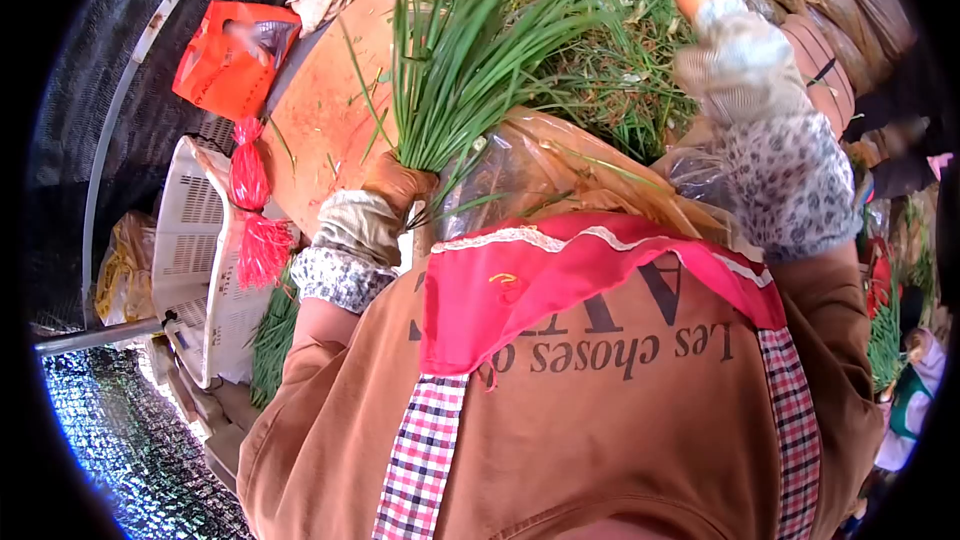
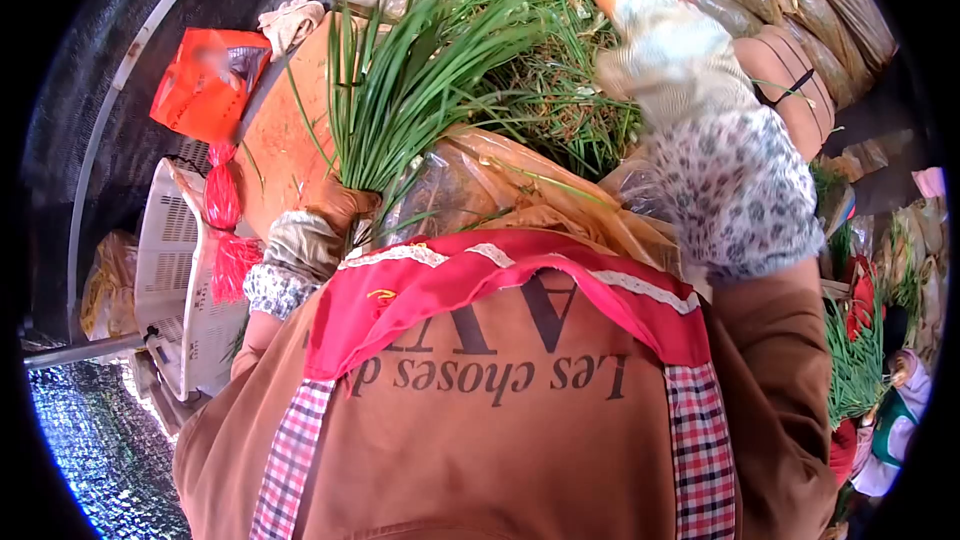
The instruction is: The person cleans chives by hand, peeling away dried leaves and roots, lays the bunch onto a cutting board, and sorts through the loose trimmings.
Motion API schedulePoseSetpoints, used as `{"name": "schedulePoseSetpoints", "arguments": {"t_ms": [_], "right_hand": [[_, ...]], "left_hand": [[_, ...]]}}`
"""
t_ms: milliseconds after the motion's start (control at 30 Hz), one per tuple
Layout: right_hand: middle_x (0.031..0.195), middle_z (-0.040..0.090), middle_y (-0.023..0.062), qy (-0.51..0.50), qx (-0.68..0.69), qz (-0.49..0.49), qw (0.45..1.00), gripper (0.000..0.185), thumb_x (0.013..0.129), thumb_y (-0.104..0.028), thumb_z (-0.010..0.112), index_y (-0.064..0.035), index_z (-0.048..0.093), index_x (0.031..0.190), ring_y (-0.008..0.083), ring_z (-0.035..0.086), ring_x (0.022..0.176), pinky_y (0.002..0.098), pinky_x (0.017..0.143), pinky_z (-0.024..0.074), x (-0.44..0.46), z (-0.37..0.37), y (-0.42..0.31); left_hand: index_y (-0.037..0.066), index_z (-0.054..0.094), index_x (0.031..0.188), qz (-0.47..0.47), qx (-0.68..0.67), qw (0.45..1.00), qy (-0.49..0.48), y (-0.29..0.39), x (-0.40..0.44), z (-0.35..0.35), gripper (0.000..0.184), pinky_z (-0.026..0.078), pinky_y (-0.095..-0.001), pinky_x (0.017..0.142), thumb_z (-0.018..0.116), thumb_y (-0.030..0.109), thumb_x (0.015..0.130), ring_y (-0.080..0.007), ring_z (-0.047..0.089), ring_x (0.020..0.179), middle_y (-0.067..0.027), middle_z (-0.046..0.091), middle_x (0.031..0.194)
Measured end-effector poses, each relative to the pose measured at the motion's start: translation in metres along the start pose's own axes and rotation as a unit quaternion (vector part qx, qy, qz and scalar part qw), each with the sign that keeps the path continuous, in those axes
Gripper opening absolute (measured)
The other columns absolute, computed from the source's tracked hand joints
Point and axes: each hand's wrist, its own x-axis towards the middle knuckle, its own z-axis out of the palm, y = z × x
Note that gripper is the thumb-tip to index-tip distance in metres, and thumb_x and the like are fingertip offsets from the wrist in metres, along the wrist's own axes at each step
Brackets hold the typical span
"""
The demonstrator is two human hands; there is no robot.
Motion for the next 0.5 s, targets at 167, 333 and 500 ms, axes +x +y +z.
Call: {"name": "schedulePoseSetpoints", "arguments": {"t_ms": [167,333,500], "right_hand": [[0.109,0.056,0.0164,-0.08,-0.098,-0.209,0.97,0.034,0.077,-0.02,0.059,-0.0007,0.057,0.105,0.0261,0.053,0.102,0.0313,0.09,0.0408,-0.038,0.008,0.023],[0.08,0.059,0.0122,-0.246,-0.038,-0.076,0.966,0.029,0.075,-0.03,0.063,-0.0024,0.062,0.081,0.0245,0.058,0.08,0.0333,0.075,0.0453,-0.077,0.028,-0.012],[0.081,0.058,0.0118,-0.172,0.02,-0.19,0.966,0.027,0.076,-0.023,0.061,-0.0072,0.058,0.098,0.024,0.056,0.077,0.0315,0.071,0.0465,-0.105,0.039,-0.014]], "left_hand": [[0.002,0.056,0.097,0.016,-0.002,0.996,-0.088,0.023,0.007,-0.02,0.044,0.045,-0.0304,0.051,0.062,-0.006,0.054,-0.0188,0.055,0.059,-0.0062,0.057,0.069],[0.001,0.056,0.096,0.011,-0.074,0.992,-0.102,0.039,-0.003,-0.016,0.046,0.045,-0.0302,0.051,0.063,-0.006,0.052,-0.0193,0.055,0.058,-0.0069,0.057,0.07],[-0.001,0.055,0.095,-0.003,-0.088,0.989,-0.121,0.035,-0.008,-0.017,0.048,0.046,-0.0294,0.054,0.065,-0.003,0.048,-0.0202,0.056,0.061,-0.0086,0.058,0.071]]}}
